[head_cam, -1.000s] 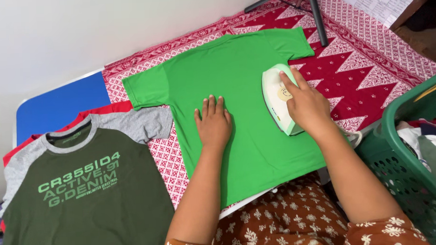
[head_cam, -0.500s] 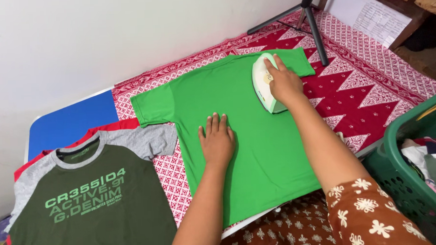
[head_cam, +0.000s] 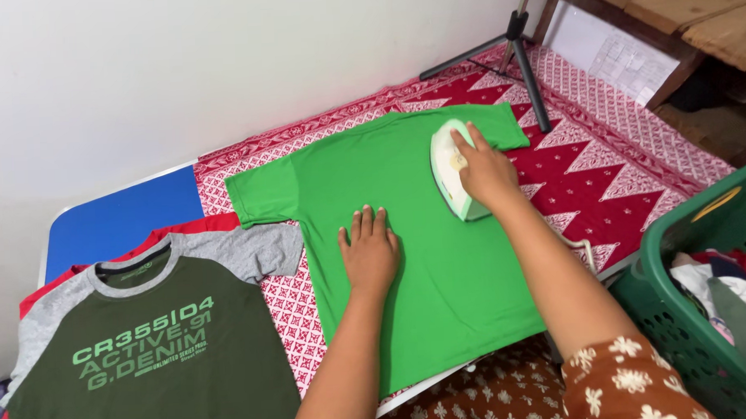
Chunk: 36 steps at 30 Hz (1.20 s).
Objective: The person irons a green t-shirt laid flat on a patterned surface. They use a white electric iron to smooth the fabric, moving it back and forth across the shirt's body and sleeves. The person uses their left hand to hold the shirt in place while ironing with the right hand.
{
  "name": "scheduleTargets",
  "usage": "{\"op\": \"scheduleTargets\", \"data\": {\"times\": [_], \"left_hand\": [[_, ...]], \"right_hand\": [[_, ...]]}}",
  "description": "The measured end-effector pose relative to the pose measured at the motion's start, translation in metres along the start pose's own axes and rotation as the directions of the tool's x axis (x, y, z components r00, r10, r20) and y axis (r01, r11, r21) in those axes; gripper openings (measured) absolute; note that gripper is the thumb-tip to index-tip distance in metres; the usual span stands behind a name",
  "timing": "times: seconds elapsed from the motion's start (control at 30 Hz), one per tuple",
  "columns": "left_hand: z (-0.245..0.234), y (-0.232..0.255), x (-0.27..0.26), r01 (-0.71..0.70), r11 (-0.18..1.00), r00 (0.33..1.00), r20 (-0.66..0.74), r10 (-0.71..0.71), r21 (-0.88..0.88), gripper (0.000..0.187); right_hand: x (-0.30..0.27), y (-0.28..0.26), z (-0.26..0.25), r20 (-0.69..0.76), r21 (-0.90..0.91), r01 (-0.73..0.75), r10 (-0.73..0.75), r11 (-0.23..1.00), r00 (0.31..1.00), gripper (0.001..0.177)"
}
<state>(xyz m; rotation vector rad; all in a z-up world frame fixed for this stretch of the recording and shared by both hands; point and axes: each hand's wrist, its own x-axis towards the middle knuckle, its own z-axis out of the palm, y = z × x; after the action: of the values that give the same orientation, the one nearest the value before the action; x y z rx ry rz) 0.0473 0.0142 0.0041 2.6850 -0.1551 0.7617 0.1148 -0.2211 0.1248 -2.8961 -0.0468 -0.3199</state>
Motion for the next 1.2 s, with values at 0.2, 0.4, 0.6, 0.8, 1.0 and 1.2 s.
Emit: {"op": "scheduleTargets", "data": {"times": [0.2, 0.4, 0.6, 0.8, 1.0, 1.2], "left_hand": [[0.002, -0.002, 0.000, 0.000, 1.000, 1.000, 0.009, -0.001, 0.010, 0.047], [0.007, -0.001, 0.001, 0.009, 1.000, 1.000, 0.005, -0.009, 0.000, 0.047], [0.007, -0.002, 0.001, 0.006, 1.000, 1.000, 0.015, -0.006, 0.000, 0.047], [0.004, -0.002, 0.001, 0.006, 1.000, 1.000, 0.006, -0.006, -0.002, 0.047], [0.005, -0.001, 0.000, -0.003, 1.000, 1.000, -0.003, 0.003, 0.001, 0.047], [0.004, -0.002, 0.002, -0.006, 1.000, 1.000, -0.010, 0.006, 0.005, 0.047]], "right_hand": [[-0.063, -0.008, -0.020, 0.014, -0.021, 0.027, -0.027, 0.999, 1.000, 0.080], [-0.132, -0.012, -0.041, -0.005, -0.074, 0.056, -0.056, 0.996, 0.998, 0.078], [-0.148, -0.012, -0.043, -0.054, -0.102, 0.079, -0.085, 0.992, 0.995, 0.075], [-0.107, -0.004, -0.028, -0.071, -0.083, 0.094, -0.100, 0.992, 0.992, 0.076], [-0.037, 0.007, -0.011, 0.005, -0.046, 0.028, -0.028, 0.999, 1.000, 0.076], [-0.003, 0.012, -0.001, 0.003, -0.004, 0.016, -0.016, 1.000, 1.000, 0.078]]}}
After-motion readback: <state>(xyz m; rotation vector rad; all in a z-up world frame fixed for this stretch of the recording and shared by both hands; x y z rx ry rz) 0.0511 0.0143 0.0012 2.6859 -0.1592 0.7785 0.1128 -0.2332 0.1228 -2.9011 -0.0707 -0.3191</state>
